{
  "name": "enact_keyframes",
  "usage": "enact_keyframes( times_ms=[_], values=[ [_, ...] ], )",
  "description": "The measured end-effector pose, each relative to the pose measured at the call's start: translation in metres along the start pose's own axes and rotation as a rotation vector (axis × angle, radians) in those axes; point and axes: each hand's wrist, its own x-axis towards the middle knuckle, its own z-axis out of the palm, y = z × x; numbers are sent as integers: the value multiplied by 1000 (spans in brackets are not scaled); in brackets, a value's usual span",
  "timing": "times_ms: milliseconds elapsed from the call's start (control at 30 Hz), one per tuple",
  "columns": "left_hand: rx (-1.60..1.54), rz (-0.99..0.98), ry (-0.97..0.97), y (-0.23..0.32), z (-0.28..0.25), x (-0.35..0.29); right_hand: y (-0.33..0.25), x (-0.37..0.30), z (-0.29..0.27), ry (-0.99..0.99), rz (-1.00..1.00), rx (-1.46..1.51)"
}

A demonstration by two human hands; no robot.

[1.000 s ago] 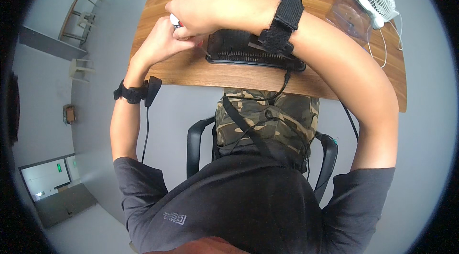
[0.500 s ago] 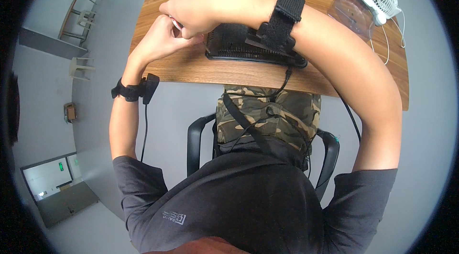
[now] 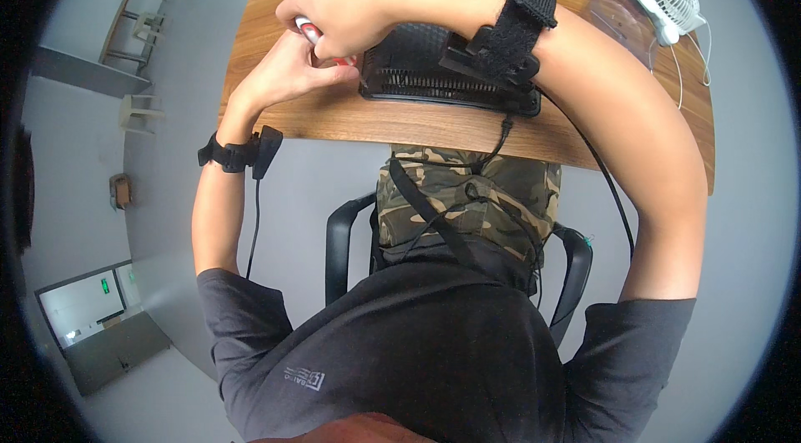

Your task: The person flips a portable induction cooktop over and uses a screwdriver to remove screws from the bottom casing. They then lift the casing to expose the internal components, including a fan and circuit board.

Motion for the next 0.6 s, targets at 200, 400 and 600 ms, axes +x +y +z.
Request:
enact_keyframes(
  times_ms=[200, 400, 600],
  values=[
    [-31, 93, 105, 7, 3, 2, 0, 6, 12, 88, 97, -132],
    [69, 29, 94, 3, 4, 4, 0, 5, 8, 18, 91, -43],
    [29, 21, 40, 9, -2, 3, 1, 4, 8, 43, 127, -43]
  ],
)
